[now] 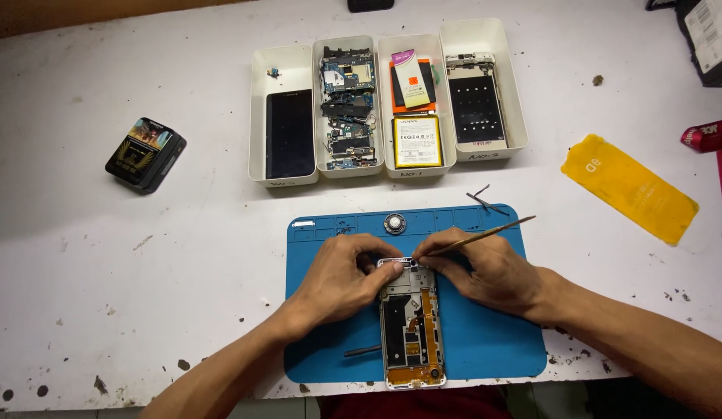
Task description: Disassembling and manipulating internal components of a mobile phone using precision tools
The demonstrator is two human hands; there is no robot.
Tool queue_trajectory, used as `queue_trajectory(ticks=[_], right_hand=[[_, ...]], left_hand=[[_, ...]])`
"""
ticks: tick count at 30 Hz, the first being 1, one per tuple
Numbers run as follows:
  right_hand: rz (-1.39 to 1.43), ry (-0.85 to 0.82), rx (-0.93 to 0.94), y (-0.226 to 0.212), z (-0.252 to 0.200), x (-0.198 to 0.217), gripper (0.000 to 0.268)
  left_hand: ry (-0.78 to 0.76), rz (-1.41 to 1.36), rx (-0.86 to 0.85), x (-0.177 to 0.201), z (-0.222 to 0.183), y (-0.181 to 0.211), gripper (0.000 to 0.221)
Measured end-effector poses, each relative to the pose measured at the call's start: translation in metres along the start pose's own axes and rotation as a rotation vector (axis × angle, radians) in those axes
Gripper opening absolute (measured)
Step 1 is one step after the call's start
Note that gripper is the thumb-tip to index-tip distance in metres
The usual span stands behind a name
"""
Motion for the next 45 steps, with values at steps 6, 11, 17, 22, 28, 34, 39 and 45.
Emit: queue_trajectory(ticks=[6, 11, 17, 22, 28, 34, 39, 45], right_hand=[[0.129, 0.029, -0.119, 0.013, 0.001, 0.001, 0.015], [0.168, 0.042, -0.147, 0.018, 0.004, 0.001, 0.014], [0.251, 0.058, -0.153, 0.025, 0.003, 0.001, 0.012], [0.198, 0.067, -0.092, 0.013, 0.006, 0.005, 0.013], [0.108, 0.042, -0.005, 0.007, 0.001, 0.001, 0.013], [0.010, -0.017, 0.100, -0.008, 0.002, -0.002, 0.014], [-0.047, -0.061, 0.252, -0.025, 0.004, -0.006, 0.012], [-0.025, -0.106, 0.168, -0.006, 0.007, -0.010, 0.016]], left_hand=[[-0.024, -0.025, -0.012, -0.001, 0.000, 0.004, 0.021], [-0.027, -0.019, -0.038, 0.001, 0.000, -0.002, 0.020], [-0.022, -0.018, -0.068, 0.001, 0.000, -0.003, 0.020], [-0.019, -0.003, -0.071, 0.001, -0.001, 0.000, 0.020], [-0.005, -0.019, -0.076, 0.000, -0.002, -0.007, 0.021], [0.003, 0.005, -0.121, -0.002, -0.002, -0.002, 0.019], [-0.073, 0.184, -0.051, -0.001, -0.004, 0.009, 0.024], [-0.063, 0.191, -0.037, 0.000, 0.001, 0.006, 0.023]])
Point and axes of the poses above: each hand's wrist, its own z-axis towards the middle knuckle, its own x-axis out of the back of the hand, y = z × x, the point moved 10 cm from there along z, towards the middle knuckle, and after that the axes turned 7 degrees about -y, right-handed, at the moved point
